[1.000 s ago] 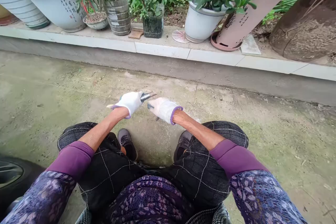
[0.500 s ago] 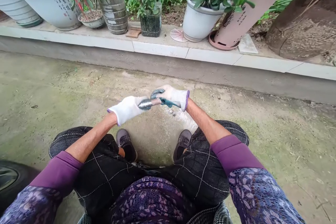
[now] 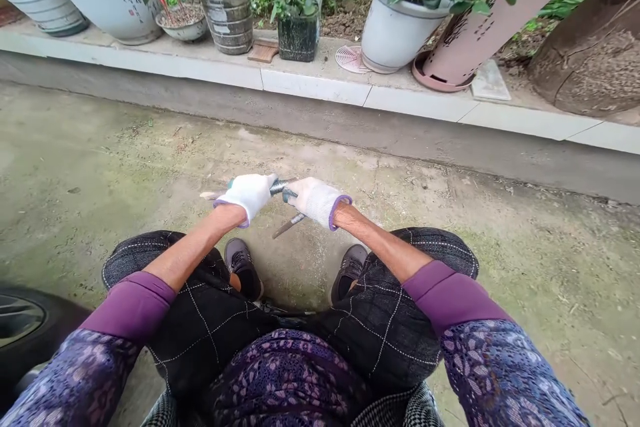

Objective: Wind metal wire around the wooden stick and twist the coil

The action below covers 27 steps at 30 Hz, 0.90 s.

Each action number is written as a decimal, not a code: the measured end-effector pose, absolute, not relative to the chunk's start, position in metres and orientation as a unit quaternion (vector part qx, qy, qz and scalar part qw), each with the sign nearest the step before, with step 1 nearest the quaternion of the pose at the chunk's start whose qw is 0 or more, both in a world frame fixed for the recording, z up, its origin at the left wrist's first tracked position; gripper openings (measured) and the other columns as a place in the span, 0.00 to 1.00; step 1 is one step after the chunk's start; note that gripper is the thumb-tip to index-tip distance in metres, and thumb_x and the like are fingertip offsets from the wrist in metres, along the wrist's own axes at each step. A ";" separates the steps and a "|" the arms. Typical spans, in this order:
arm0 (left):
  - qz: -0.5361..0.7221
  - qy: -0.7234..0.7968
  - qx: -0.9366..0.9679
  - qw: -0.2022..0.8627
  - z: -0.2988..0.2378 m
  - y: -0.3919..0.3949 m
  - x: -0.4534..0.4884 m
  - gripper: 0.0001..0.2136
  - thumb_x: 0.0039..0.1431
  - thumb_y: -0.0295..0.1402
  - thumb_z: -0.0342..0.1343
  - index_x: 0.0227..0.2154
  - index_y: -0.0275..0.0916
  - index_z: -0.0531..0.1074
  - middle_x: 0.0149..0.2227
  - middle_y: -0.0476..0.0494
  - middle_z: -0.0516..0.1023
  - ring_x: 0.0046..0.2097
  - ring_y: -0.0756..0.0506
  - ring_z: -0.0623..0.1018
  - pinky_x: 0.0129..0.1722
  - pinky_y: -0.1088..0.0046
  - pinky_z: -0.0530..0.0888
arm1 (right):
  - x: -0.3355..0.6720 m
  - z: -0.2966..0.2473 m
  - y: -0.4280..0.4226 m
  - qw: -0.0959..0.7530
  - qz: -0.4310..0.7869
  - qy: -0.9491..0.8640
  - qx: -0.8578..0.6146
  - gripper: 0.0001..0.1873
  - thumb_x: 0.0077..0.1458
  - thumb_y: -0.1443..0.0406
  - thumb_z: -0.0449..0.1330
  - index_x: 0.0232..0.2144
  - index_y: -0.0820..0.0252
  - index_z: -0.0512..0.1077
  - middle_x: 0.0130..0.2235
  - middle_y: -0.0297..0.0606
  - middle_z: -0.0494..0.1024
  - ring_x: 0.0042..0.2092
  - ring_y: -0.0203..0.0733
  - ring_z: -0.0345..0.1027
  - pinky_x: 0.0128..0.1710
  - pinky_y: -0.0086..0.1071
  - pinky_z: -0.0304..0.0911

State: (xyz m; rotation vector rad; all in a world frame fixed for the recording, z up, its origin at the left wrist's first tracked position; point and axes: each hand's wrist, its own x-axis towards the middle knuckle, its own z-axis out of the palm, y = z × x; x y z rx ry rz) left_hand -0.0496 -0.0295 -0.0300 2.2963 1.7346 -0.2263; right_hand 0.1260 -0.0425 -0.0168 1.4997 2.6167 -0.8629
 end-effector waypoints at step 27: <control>0.133 0.552 0.776 0.275 -0.005 -0.048 -0.054 0.13 0.56 0.36 0.56 0.42 0.39 0.78 0.35 0.44 0.81 0.37 0.44 0.79 0.38 0.74 0.71 | 0.137 -0.020 -0.029 -0.203 -0.618 0.583 0.486 0.15 0.51 0.55 0.59 0.31 0.62 0.71 0.20 0.33 0.72 0.14 0.28 0.52 0.10 0.23 0.45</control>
